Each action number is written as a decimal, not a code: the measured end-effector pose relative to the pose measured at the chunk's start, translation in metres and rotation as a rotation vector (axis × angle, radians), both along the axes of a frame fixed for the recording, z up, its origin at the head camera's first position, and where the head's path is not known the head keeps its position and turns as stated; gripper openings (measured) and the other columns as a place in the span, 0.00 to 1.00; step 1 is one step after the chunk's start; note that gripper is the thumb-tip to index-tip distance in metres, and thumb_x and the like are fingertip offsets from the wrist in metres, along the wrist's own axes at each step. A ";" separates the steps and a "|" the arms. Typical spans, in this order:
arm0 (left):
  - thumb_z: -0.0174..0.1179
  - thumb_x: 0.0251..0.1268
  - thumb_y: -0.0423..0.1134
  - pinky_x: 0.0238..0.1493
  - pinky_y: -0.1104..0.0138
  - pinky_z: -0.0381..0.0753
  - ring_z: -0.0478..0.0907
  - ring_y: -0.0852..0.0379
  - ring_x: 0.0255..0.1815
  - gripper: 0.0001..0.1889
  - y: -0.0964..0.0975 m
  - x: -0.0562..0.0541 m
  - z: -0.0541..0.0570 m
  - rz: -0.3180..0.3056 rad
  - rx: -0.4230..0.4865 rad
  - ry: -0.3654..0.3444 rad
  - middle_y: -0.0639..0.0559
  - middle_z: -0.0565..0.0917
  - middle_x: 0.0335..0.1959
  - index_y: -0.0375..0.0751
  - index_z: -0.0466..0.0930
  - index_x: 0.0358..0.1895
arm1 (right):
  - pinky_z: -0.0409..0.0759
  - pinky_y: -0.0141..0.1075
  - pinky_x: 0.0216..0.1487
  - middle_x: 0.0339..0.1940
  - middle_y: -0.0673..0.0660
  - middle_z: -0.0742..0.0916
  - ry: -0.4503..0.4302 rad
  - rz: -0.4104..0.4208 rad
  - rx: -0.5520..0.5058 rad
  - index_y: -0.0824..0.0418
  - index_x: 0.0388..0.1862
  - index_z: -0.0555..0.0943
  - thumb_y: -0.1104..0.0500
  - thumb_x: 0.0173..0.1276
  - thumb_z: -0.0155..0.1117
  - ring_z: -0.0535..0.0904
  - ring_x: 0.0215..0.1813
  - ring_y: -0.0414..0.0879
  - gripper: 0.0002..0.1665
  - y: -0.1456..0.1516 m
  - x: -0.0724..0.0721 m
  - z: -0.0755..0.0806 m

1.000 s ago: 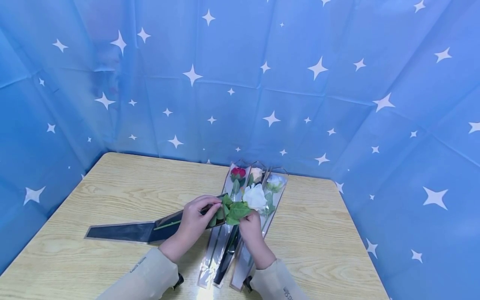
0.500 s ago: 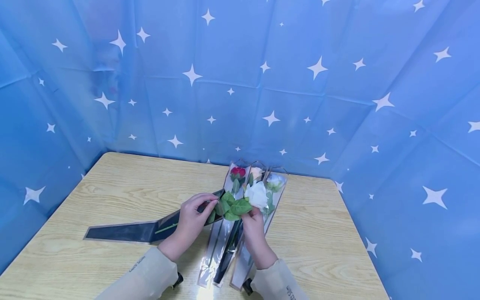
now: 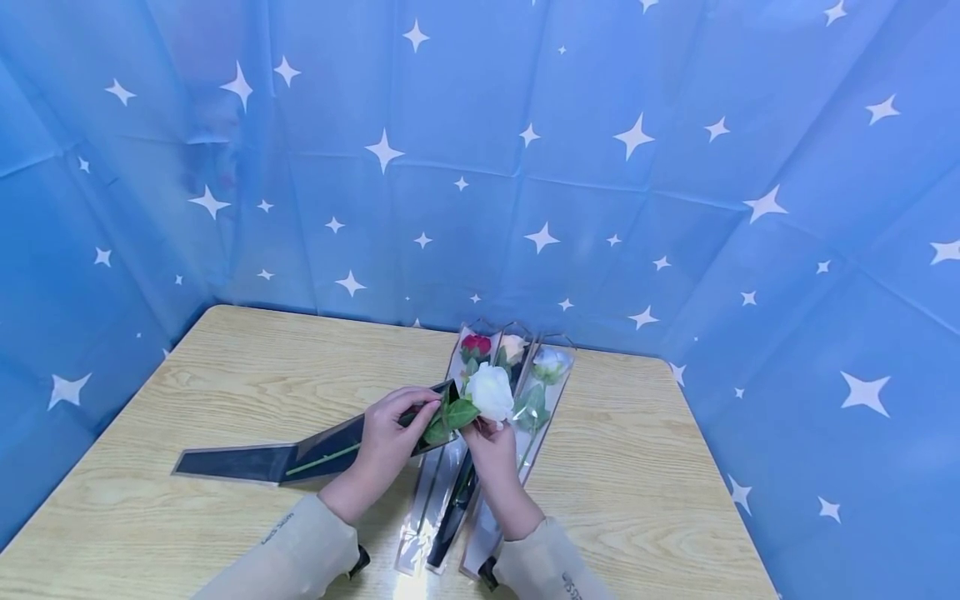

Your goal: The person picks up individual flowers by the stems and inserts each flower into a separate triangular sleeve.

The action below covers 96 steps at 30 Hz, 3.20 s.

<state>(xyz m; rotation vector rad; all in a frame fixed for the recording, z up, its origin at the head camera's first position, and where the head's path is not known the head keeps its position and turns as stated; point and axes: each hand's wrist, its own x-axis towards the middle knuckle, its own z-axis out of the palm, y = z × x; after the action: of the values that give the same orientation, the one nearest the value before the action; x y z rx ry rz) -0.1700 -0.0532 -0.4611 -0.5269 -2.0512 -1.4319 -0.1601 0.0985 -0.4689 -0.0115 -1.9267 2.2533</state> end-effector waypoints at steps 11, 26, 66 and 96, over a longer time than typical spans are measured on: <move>0.63 0.61 0.36 0.37 0.72 0.82 0.83 0.60 0.36 0.05 -0.001 -0.001 0.001 -0.006 0.015 0.004 0.54 0.86 0.38 0.46 0.86 0.39 | 0.70 0.32 0.52 0.39 0.47 0.80 -0.172 -0.075 -0.084 0.68 0.54 0.73 0.67 0.60 0.59 0.74 0.44 0.38 0.21 0.005 0.000 0.003; 0.64 0.59 0.33 0.41 0.73 0.81 0.83 0.56 0.40 0.05 0.004 0.002 0.004 -0.014 0.025 0.025 0.50 0.87 0.38 0.43 0.86 0.38 | 0.69 0.31 0.64 0.59 0.59 0.78 -0.100 0.052 -0.044 0.69 0.63 0.68 0.64 0.63 0.63 0.74 0.60 0.40 0.29 0.000 0.002 0.001; 0.64 0.57 0.27 0.41 0.79 0.79 0.83 0.55 0.38 0.06 -0.004 -0.001 0.000 0.026 0.141 0.050 0.45 0.87 0.36 0.37 0.85 0.37 | 0.65 0.55 0.65 0.69 0.63 0.61 -0.054 -0.078 0.304 0.59 0.73 0.52 0.55 0.65 0.62 0.62 0.66 0.58 0.43 0.031 0.014 -0.005; 0.65 0.58 0.33 0.45 0.69 0.81 0.83 0.58 0.41 0.06 0.000 -0.001 0.003 0.008 0.053 -0.041 0.56 0.86 0.38 0.46 0.86 0.37 | 0.53 0.63 0.69 0.73 0.56 0.60 0.264 0.008 0.509 0.55 0.73 0.58 0.68 0.60 0.62 0.54 0.74 0.55 0.44 0.022 0.049 0.007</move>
<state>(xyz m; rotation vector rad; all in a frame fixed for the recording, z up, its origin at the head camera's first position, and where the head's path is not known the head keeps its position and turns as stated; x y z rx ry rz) -0.1712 -0.0531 -0.4584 -0.4705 -2.0385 -1.4995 -0.1110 0.1207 -0.4614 0.3407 -2.2754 1.6060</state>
